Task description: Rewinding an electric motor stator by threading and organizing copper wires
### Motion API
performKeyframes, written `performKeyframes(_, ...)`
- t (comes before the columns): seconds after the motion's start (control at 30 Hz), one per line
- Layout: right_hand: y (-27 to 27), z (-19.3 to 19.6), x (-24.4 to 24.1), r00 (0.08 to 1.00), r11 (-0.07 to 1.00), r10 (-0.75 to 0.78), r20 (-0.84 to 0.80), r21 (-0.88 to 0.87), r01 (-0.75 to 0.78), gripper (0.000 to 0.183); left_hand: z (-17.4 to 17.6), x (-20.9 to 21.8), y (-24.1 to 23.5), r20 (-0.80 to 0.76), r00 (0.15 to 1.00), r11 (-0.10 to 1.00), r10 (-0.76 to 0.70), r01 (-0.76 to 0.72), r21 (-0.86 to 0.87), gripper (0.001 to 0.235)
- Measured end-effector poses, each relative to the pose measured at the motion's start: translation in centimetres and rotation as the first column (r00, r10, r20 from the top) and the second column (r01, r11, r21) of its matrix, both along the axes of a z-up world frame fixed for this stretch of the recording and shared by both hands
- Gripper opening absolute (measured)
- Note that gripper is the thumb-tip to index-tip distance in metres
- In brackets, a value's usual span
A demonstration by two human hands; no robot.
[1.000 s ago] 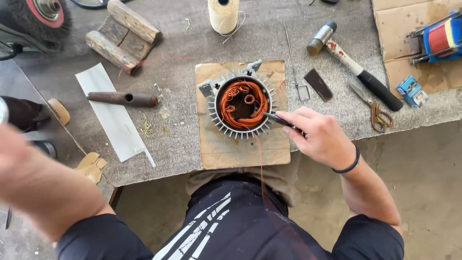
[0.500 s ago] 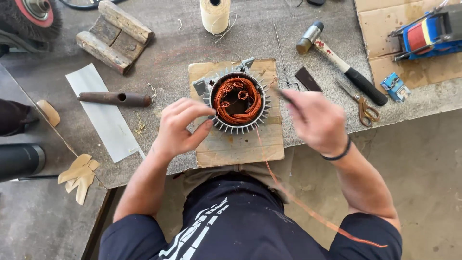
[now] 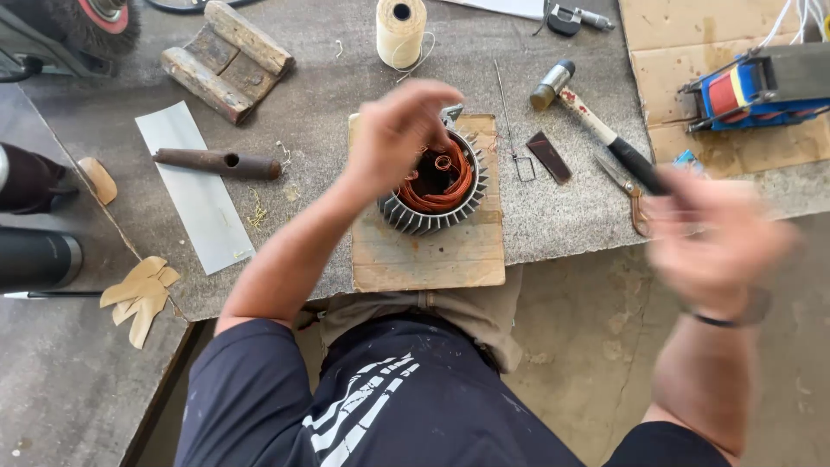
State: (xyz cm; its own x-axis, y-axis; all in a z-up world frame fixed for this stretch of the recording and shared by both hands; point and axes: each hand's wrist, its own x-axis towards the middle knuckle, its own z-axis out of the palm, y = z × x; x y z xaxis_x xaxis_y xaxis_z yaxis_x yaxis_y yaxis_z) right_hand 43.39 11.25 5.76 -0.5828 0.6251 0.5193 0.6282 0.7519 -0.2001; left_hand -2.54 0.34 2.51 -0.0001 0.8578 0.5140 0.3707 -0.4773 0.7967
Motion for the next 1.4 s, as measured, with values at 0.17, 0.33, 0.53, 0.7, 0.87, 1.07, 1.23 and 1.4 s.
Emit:
performKeyframes(0.17,-7.2,-2.8,-15.6,0.926,0.923,0.371,0.064,-0.133,-0.361,0.029,6.3,-6.1,-3.4,0.323,0.946,0.996,0.0,-0.029,0.084,0.023)
performKeyframes(0.33,-5.1,-4.2,-19.4,0.909,0.912,0.391,0.142,-0.195,-0.362,0.033,9.6,-9.4,-9.1,0.219,0.974,0.944,-0.066,-0.01,0.33,0.029)
performKeyframes(0.53,-4.2,-2.6,-22.7,0.858,0.892,0.439,0.266,-0.245,-0.38,0.029,8.5,-14.2,-13.7,0.413,0.881,0.889,0.232,-0.364,0.277,0.03)
performKeyframes(0.7,-4.8,-3.2,-22.5,0.886,0.872,0.463,-0.023,-0.169,-0.46,0.029,5.7,-15.4,-13.0,0.376,0.83,0.797,0.412,-0.528,0.293,0.034)
performKeyframes(0.87,-6.0,-4.8,-21.7,0.853,0.871,0.463,-0.239,-0.056,-0.488,0.027,1.4,-12.0,-8.8,0.274,0.869,0.902,0.412,-0.432,0.012,0.016)
performKeyframes(1.07,-3.7,-4.5,-17.0,0.824,0.96,0.28,-0.493,0.145,-0.239,0.024,1.6,-4.8,-6.4,-0.246,0.946,0.971,0.212,-0.233,-0.057,0.016)
performKeyframes(1.23,-2.7,1.6,-11.4,0.703,0.921,0.389,-0.596,0.221,-0.322,0.035,6.5,-3.4,-6.9,-0.47,0.849,0.891,-0.24,0.0,-0.454,0.02)
performKeyframes(1.4,-3.7,2.9,-12.6,0.886,0.945,0.326,-0.33,0.081,-0.318,0.023,1.0,-4.3,-4.6,-0.447,0.883,0.938,-0.146,-0.02,-0.346,0.017)
